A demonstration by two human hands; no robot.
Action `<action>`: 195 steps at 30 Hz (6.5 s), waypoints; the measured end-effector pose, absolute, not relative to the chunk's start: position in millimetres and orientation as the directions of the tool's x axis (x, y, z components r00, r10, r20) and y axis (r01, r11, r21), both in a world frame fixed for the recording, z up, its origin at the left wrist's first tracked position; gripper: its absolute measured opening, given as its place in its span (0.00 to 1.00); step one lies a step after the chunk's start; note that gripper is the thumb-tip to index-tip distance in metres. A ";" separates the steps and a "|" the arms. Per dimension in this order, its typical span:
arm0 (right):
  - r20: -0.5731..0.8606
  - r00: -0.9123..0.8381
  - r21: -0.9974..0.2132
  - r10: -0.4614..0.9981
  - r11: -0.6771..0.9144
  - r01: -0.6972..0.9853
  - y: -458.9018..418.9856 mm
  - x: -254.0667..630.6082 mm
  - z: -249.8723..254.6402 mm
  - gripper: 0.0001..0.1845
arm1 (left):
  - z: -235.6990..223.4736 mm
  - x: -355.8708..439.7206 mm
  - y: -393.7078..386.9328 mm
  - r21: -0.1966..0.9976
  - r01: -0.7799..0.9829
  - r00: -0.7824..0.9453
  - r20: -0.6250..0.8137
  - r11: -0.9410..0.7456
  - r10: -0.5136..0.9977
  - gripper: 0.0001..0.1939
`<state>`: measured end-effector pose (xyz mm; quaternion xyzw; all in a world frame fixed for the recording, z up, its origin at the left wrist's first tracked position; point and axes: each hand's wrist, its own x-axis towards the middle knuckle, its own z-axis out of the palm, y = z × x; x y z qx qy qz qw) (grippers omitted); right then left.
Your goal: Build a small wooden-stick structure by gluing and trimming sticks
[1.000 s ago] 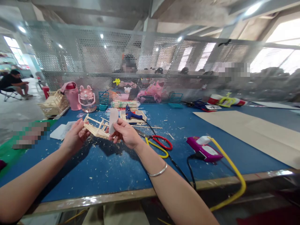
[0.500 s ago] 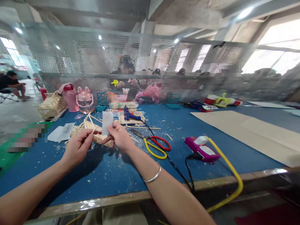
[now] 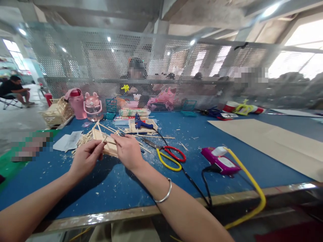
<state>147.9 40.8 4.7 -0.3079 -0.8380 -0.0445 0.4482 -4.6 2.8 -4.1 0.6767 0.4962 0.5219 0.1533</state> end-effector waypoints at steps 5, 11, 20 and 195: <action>0.799 -0.395 -0.194 0.454 0.816 0.544 42.0 148.2 5.8 0.16 | -4.7 -5.4 3.6 0.715 0.509 -0.021 0.566 -0.479 0.824 0.14; 0.801 -0.396 -0.184 0.449 0.813 0.552 41.9 147.4 5.7 0.17 | -3.7 -5.4 3.3 0.709 0.516 -0.025 0.573 -0.480 0.819 0.13; 0.776 -0.445 -0.131 0.448 0.804 0.580 41.9 147.5 6.6 0.17 | -3.1 -5.0 3.2 0.716 0.506 -0.012 0.563 -0.481 0.826 0.14; 0.809 -0.357 -0.206 0.466 0.795 0.571 42.9 146.5 4.9 0.15 | -6.0 -2.2 3.3 0.854 0.329 -0.115 0.459 -0.402 0.881 0.14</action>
